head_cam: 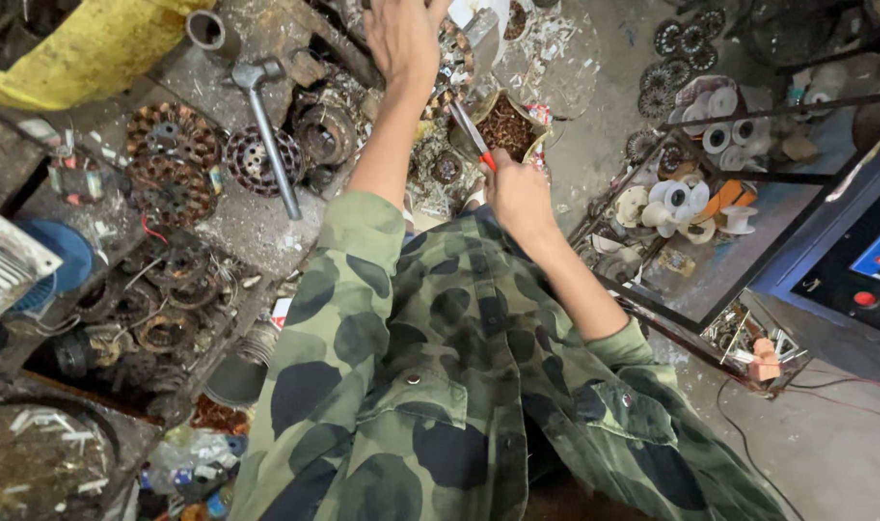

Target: The person uses red-handled pliers to cut copper wires from a circular metal component clamped in a vise. The person repeatedly picks up the component, cuts wires, and drops the cut pieces into a container below.

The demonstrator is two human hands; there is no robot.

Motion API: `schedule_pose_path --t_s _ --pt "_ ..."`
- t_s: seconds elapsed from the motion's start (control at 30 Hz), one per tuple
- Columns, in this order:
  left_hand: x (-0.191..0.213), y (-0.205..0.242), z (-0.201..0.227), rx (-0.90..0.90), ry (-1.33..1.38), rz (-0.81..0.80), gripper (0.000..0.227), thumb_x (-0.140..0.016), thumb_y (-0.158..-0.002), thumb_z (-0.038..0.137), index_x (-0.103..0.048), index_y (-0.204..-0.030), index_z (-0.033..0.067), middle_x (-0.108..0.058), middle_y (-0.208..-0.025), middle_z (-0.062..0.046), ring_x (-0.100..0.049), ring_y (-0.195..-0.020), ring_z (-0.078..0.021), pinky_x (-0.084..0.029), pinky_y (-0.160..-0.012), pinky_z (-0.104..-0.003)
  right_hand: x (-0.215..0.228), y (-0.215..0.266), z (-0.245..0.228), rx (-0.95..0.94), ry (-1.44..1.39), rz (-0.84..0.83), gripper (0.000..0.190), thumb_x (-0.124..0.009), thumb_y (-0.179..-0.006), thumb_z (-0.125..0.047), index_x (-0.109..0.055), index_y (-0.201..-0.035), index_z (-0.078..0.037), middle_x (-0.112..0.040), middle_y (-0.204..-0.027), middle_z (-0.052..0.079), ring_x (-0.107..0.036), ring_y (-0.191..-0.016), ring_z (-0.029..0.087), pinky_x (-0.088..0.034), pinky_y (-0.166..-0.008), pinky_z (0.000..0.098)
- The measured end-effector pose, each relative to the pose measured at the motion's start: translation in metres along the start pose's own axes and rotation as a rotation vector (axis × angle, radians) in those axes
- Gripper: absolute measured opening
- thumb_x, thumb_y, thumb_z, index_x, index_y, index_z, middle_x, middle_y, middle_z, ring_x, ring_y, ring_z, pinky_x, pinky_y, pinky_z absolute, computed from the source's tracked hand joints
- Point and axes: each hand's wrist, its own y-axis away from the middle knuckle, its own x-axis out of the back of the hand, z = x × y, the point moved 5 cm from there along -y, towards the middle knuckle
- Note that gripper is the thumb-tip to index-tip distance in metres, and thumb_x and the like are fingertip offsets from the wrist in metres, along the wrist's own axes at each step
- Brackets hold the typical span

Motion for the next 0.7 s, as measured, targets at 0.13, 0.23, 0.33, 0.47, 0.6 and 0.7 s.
schedule_pose_path --t_s 0.13,0.23,0.33,0.47,0.6,0.7 --pt "0.011 0.0 0.006 -0.004 0.067 0.02 0.035 -0.072 -0.088 0.044 -0.071 -0.087 0.0092 -0.073 -0.09 -0.009 -0.064 -0.103 -0.0294 -0.044 -0.085 -0.054 -0.009 -0.009 -0.002 -0.009 0.187 -0.057 0.022 -0.057 -0.105 -0.022 -0.061 -0.107 -0.001 -0.07 -0.076 0.022 -0.07 -0.069 0.043 -0.055 -0.062 0.0544" --pt "0.016 -0.004 0.019 -0.017 0.017 0.023 0.032 -0.071 -0.088 0.044 -0.072 -0.088 0.0122 -0.074 -0.096 -0.007 -0.062 -0.107 -0.0333 -0.045 -0.081 -0.053 -0.023 -0.015 0.002 0.045 0.189 0.099 0.017 -0.054 -0.105 -0.017 -0.058 -0.113 -0.003 -0.072 -0.081 0.021 -0.07 -0.067 0.042 -0.055 -0.06 0.0539" --pt "0.019 -0.015 0.026 0.019 -0.039 -0.081 0.035 -0.069 -0.091 0.047 -0.071 -0.088 0.012 -0.071 -0.1 -0.008 -0.061 -0.104 -0.0342 -0.046 -0.083 -0.054 -0.039 -0.027 0.012 0.071 0.183 0.112 0.017 -0.054 -0.099 -0.015 -0.056 -0.112 -0.004 -0.072 -0.082 0.02 -0.07 -0.064 0.041 -0.055 -0.062 0.0543" --pt "0.028 -0.006 0.031 -0.06 -0.003 -0.059 0.032 -0.069 -0.094 0.045 -0.073 -0.091 0.0138 -0.071 -0.108 -0.008 -0.06 -0.105 -0.0345 -0.047 -0.087 -0.051 -0.04 -0.014 0.02 0.01 0.203 0.041 0.025 -0.054 -0.097 -0.01 -0.055 -0.122 -0.004 -0.071 -0.078 0.021 -0.071 -0.066 0.04 -0.054 -0.059 0.0537" --pt "0.03 -0.025 0.026 -0.002 -0.035 0.051 0.035 -0.067 -0.093 0.047 -0.074 -0.096 0.0127 -0.072 -0.115 -0.01 -0.061 -0.108 -0.0316 -0.048 -0.085 -0.046 -0.004 -0.042 0.017 0.058 0.137 -0.016 0.025 -0.059 -0.096 -0.019 -0.06 -0.117 -0.007 -0.069 -0.069 0.021 -0.071 -0.064 0.04 -0.054 -0.057 0.0537" --pt "0.017 -0.015 0.006 0.438 -0.032 -0.123 0.033 -0.067 -0.092 0.051 -0.075 -0.091 0.0192 -0.074 -0.104 -0.005 -0.062 -0.101 -0.0317 -0.046 -0.083 -0.048 0.025 -0.052 0.026 0.145 0.201 -0.011 0.032 -0.066 -0.085 -0.029 -0.064 -0.108 -0.007 -0.069 -0.069 0.017 -0.071 -0.067 0.038 -0.055 -0.057 0.0509"
